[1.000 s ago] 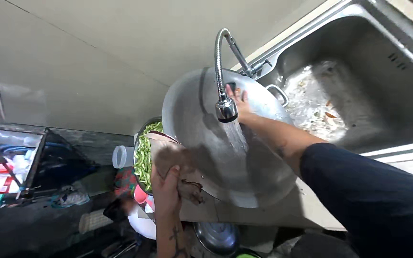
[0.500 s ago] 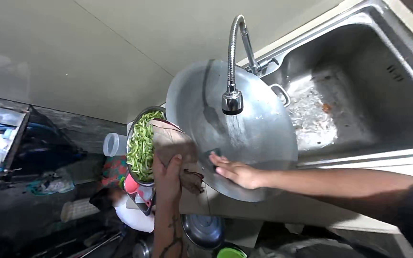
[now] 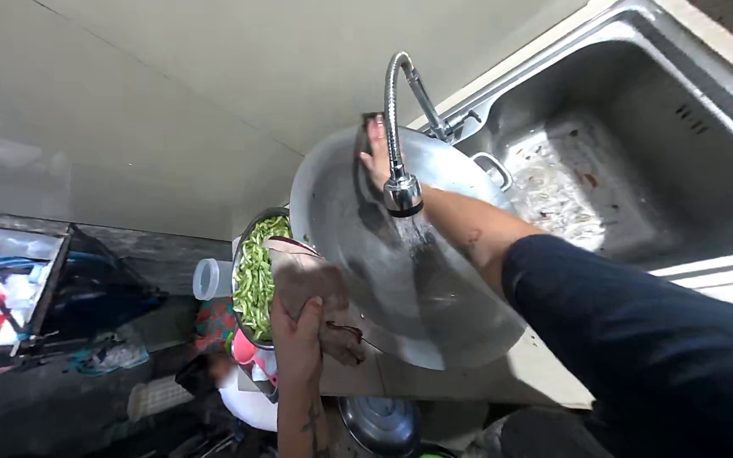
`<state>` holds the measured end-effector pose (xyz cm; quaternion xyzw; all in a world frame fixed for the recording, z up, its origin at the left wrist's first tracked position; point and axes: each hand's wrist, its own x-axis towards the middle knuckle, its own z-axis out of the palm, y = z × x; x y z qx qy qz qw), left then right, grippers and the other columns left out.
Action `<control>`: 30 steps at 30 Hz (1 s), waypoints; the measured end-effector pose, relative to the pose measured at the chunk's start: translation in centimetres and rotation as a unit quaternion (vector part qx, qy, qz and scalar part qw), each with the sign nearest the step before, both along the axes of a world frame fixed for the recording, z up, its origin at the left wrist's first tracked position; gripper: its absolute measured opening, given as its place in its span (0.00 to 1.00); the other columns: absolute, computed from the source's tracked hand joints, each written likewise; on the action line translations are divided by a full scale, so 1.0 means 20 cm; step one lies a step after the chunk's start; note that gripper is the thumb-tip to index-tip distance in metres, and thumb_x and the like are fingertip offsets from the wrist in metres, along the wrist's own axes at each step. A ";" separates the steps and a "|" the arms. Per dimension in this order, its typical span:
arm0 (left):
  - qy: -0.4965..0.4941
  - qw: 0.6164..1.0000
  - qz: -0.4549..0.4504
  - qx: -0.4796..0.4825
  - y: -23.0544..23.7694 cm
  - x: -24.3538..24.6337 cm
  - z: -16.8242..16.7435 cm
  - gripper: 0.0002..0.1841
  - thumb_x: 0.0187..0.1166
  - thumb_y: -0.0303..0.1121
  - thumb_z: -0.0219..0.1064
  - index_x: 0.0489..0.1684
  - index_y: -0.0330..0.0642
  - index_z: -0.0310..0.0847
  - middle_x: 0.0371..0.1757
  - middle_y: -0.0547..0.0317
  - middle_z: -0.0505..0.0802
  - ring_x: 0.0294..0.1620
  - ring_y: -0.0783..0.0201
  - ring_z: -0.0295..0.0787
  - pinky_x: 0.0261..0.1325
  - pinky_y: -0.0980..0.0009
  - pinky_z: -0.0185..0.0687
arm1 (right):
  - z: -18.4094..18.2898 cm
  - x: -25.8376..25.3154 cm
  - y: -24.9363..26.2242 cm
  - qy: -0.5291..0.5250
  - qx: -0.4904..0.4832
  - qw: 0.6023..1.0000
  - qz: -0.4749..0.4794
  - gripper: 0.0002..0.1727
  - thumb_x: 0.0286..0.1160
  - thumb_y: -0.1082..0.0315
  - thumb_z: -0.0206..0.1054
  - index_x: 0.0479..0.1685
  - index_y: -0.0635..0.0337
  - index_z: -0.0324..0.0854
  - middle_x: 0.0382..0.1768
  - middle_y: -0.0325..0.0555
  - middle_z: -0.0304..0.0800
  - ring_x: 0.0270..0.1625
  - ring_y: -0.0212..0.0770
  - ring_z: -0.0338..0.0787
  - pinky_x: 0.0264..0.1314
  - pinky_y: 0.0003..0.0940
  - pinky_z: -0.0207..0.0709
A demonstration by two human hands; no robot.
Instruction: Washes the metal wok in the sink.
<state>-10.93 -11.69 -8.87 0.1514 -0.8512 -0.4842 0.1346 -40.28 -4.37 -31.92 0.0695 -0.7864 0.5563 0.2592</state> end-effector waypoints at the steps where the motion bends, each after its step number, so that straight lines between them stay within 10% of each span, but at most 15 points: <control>1: -0.001 1.000 0.002 0.003 0.00 0.00 0.00 0.23 0.72 0.22 0.58 0.68 0.27 0.66 0.44 0.67 0.89 0.42 0.81 0.91 0.48 0.79 0.90 | -0.03 0.04 0.20 -0.105 0.102 0.987 0.059 0.42 0.93 0.51 0.51 0.95 0.69 0.43 0.93 0.72 0.45 0.95 0.72 0.47 0.93 0.69 0.37; 5: 0.001 1.000 -0.003 0.009 -0.02 0.01 -0.02 0.23 0.72 0.23 0.58 0.68 0.27 0.64 0.44 0.67 0.89 0.43 0.81 0.90 0.49 0.78 0.90 | -0.24 0.18 0.53 -0.195 0.305 0.927 0.100 0.45 0.91 0.50 0.53 0.96 0.68 0.35 0.97 0.60 0.33 0.99 0.59 0.35 0.96 0.65 0.28; 7: -0.001 1.000 0.003 0.013 -0.02 0.01 -0.02 0.24 0.72 0.23 0.57 0.69 0.27 0.63 0.45 0.67 0.88 0.43 0.81 0.90 0.49 0.78 0.90 | -0.21 0.26 0.42 -0.226 0.230 0.943 0.082 0.53 0.87 0.43 0.54 0.94 0.75 0.31 0.96 0.69 0.27 0.97 0.68 0.30 0.95 0.67 0.29; 10: 0.001 1.000 0.004 0.006 -0.01 0.00 -0.01 0.22 0.72 0.23 0.58 0.67 0.29 0.65 0.43 0.69 0.89 0.42 0.81 0.91 0.47 0.78 0.91 | -0.16 0.34 -0.10 -0.056 -0.042 0.997 0.033 0.55 0.74 0.41 0.68 0.87 0.82 0.55 0.88 0.81 0.53 0.92 0.75 0.53 0.93 0.65 0.44; 13: 0.001 1.000 0.002 -0.009 -0.01 0.00 0.00 0.22 0.71 0.23 0.58 0.66 0.28 0.67 0.45 0.67 0.89 0.43 0.80 0.91 0.49 0.78 0.90 | 0.31 0.54 -0.19 -0.098 -0.098 0.954 0.265 0.44 0.94 0.51 0.45 0.92 0.80 0.35 0.94 0.75 0.28 0.97 0.70 0.34 0.97 0.63 0.27; 16: 0.006 1.000 -0.009 -0.013 -0.01 0.00 0.00 0.22 0.71 0.22 0.57 0.66 0.28 0.66 0.45 0.67 0.90 0.44 0.80 0.91 0.50 0.77 0.91 | 0.47 0.59 -0.19 -0.012 -0.150 0.939 0.311 0.41 0.94 0.55 0.43 0.92 0.80 0.37 0.95 0.72 0.32 0.97 0.67 0.41 0.98 0.58 0.33; 20: 0.015 1.000 -0.011 -0.006 0.00 0.01 0.00 0.21 0.72 0.20 0.56 0.66 0.30 0.68 0.44 0.68 0.91 0.43 0.79 0.91 0.49 0.76 0.91 | 0.00 0.30 -0.19 0.072 -0.049 0.991 0.101 0.43 0.82 0.53 0.64 0.89 0.76 0.58 0.89 0.72 0.59 0.90 0.69 0.63 0.88 0.67 0.48; 23: 0.014 1.000 -0.012 -0.001 -0.01 0.00 -0.01 0.22 0.71 0.20 0.56 0.66 0.30 0.68 0.45 0.68 0.90 0.43 0.78 0.91 0.48 0.76 0.91 | -0.27 0.28 0.30 -0.157 0.211 0.950 0.166 0.49 0.89 0.47 0.56 0.97 0.66 0.32 0.98 0.57 0.27 0.99 0.59 0.30 0.95 0.66 0.25; 30: 0.002 1.000 -0.011 0.007 -0.04 0.01 -0.03 0.21 0.73 0.23 0.57 0.65 0.30 0.67 0.42 0.67 0.89 0.41 0.79 0.91 0.47 0.76 0.91 | -0.37 0.81 0.62 -0.293 0.355 0.842 0.281 0.41 0.93 0.53 0.54 0.94 0.72 0.46 0.96 0.64 0.37 0.97 0.67 0.36 0.94 0.68 0.33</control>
